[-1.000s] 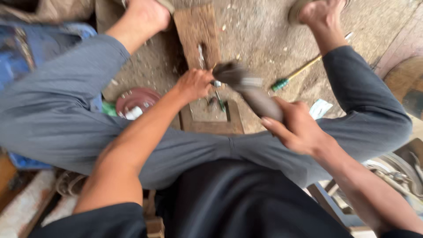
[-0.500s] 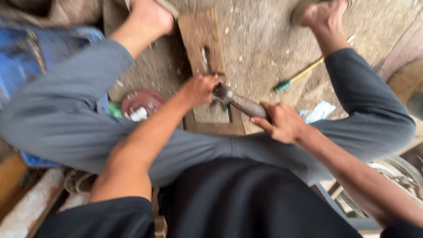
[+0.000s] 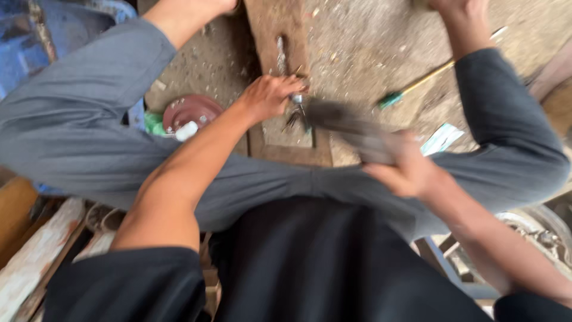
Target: The person sits cross-legged and uses a hammer and chisel to repeatedly strike a small metal piece placed on a wooden block. The person adjusts the metal piece and the chisel position between strikes.
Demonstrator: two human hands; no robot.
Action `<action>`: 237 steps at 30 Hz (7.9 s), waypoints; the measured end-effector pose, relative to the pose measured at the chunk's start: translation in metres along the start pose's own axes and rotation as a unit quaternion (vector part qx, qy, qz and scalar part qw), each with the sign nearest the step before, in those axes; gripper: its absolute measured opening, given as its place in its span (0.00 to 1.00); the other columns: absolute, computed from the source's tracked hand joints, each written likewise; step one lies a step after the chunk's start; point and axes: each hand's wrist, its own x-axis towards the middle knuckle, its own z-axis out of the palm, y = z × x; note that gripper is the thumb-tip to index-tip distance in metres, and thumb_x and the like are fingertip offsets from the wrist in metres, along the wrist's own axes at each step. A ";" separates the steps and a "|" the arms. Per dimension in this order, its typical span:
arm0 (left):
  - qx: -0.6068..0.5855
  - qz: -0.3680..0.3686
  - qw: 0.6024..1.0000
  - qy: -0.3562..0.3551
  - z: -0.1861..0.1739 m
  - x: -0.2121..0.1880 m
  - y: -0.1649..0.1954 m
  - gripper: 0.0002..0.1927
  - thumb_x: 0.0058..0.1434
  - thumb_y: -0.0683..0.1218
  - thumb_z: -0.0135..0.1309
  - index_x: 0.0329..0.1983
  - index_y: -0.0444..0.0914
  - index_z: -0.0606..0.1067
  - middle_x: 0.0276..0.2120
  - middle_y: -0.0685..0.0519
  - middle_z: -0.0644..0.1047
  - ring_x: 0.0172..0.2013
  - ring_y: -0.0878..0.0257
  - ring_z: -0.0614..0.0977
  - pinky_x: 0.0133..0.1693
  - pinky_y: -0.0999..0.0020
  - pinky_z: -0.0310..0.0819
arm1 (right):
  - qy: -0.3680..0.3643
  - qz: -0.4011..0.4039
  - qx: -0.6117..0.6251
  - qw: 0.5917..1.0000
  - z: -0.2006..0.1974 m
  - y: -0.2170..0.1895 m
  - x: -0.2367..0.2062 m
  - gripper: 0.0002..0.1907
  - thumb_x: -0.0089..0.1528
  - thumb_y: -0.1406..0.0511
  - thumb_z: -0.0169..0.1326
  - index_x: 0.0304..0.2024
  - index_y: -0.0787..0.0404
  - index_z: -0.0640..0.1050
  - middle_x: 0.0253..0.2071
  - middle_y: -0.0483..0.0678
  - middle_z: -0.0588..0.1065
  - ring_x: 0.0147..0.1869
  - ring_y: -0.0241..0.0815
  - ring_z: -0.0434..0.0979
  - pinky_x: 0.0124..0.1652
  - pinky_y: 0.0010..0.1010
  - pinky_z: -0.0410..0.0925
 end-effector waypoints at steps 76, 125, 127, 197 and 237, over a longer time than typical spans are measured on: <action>-0.025 -0.022 0.997 0.069 0.006 -0.005 0.016 0.25 0.44 0.36 0.52 0.49 0.29 0.79 0.46 0.38 0.82 0.42 0.49 0.86 0.43 0.59 0.82 | -0.032 0.083 -0.219 0.972 -0.006 -0.005 0.014 0.21 0.63 0.49 0.56 0.40 0.60 0.77 0.24 0.60 0.77 0.33 0.64 0.78 0.36 0.49 0.70; -0.173 -0.155 0.972 -0.021 -0.080 0.039 0.031 0.10 0.66 0.47 0.62 0.48 0.42 0.84 0.38 0.45 0.85 0.38 0.55 0.88 0.44 0.64 0.81 | 0.367 0.094 0.391 0.839 0.041 0.076 -0.139 0.29 0.79 0.51 0.42 0.46 0.75 0.70 0.25 0.57 0.70 0.25 0.46 0.70 0.29 0.35 0.66; -0.144 -0.154 0.977 -0.029 -0.082 0.038 0.027 0.09 0.63 0.45 0.64 0.46 0.41 0.84 0.37 0.44 0.85 0.38 0.54 0.88 0.44 0.63 0.80 | 0.367 0.087 0.386 0.842 0.041 0.075 -0.138 0.29 0.80 0.51 0.43 0.46 0.75 0.71 0.25 0.57 0.70 0.24 0.46 0.70 0.30 0.35 0.66; -0.003 -0.116 0.986 -0.123 -0.012 0.014 0.019 0.17 0.68 0.50 0.51 0.54 0.38 0.78 0.24 0.44 0.79 0.26 0.49 0.81 0.32 0.54 0.77 | 0.144 0.039 -0.071 0.986 0.020 0.036 -0.033 0.23 0.63 0.54 0.59 0.43 0.70 0.73 0.20 0.59 0.73 0.26 0.57 0.79 0.29 0.44 0.70; 0.076 -0.146 0.967 -0.193 0.007 -0.014 0.017 0.17 0.65 0.51 0.54 0.54 0.41 0.77 0.40 0.46 0.83 0.34 0.51 0.86 0.33 0.57 0.80 | 0.183 -0.015 0.130 0.974 0.048 0.023 -0.040 0.10 0.63 0.61 0.57 0.38 0.61 0.75 0.24 0.56 0.75 0.27 0.54 0.75 0.28 0.39 0.69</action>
